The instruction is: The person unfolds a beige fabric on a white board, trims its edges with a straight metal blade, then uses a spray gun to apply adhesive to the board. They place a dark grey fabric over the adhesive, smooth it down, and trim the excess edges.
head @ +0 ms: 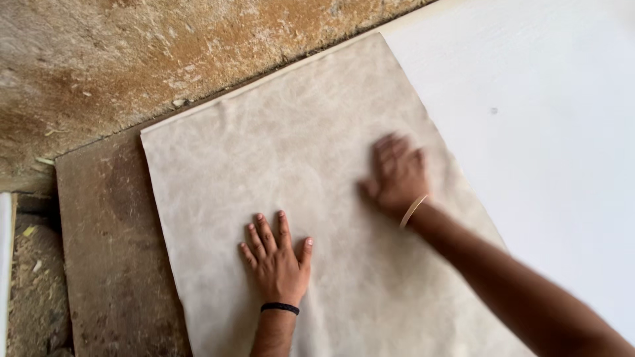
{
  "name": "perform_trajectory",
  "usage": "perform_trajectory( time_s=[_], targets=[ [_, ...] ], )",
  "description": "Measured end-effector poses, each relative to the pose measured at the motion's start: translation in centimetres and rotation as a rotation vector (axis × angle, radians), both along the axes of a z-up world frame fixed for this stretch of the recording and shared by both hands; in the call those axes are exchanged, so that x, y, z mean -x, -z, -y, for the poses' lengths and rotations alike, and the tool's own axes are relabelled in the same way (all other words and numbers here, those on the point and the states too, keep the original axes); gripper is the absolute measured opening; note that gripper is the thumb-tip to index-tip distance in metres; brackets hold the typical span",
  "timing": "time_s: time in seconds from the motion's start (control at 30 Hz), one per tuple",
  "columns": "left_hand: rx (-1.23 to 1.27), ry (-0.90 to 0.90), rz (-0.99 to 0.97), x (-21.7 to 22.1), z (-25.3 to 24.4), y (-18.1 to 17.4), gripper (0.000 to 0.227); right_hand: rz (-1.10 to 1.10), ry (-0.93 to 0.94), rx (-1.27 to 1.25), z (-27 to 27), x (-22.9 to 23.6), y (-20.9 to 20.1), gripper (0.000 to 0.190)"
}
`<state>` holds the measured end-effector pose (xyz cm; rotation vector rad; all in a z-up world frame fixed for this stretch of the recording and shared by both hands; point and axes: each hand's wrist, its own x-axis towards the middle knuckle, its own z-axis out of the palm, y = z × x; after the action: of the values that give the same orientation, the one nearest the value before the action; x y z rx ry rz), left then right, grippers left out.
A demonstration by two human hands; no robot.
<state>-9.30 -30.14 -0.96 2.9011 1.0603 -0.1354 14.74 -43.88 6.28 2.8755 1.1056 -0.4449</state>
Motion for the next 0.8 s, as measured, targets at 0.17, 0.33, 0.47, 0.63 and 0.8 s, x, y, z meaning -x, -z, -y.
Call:
perform_trajectory(
  time_s=[0.17, 0.33, 0.47, 0.63, 0.8],
  targets=[
    [0.05, 0.057, 0.032, 2.1, 5.3, -0.7, 0.082, -0.021, 0.204, 0.106, 7.2, 3.3, 2.9, 0.109],
    [0.074, 0.11, -0.002, 4.7, 11.0, -2.6, 0.083, 0.134, 0.128, -0.032, 12.9, 9.8, 3.9, 0.102],
    [0.137, 0.263, 0.023, 8.8, 16.8, -2.8, 0.081, 0.025, 0.263, -0.012, 21.2, 18.6, 6.1, 0.104],
    [0.233, 0.465, 0.05, 15.8, 25.2, -4.1, 0.078, 0.077, 0.447, 0.005, 32.0, 25.2, 5.4, 0.106],
    [0.293, 0.682, 0.014, 22.2, 32.2, -4.0, 0.075, 0.051, 0.515, -0.041, 38.8, 29.8, 5.2, 0.104]
  ],
)
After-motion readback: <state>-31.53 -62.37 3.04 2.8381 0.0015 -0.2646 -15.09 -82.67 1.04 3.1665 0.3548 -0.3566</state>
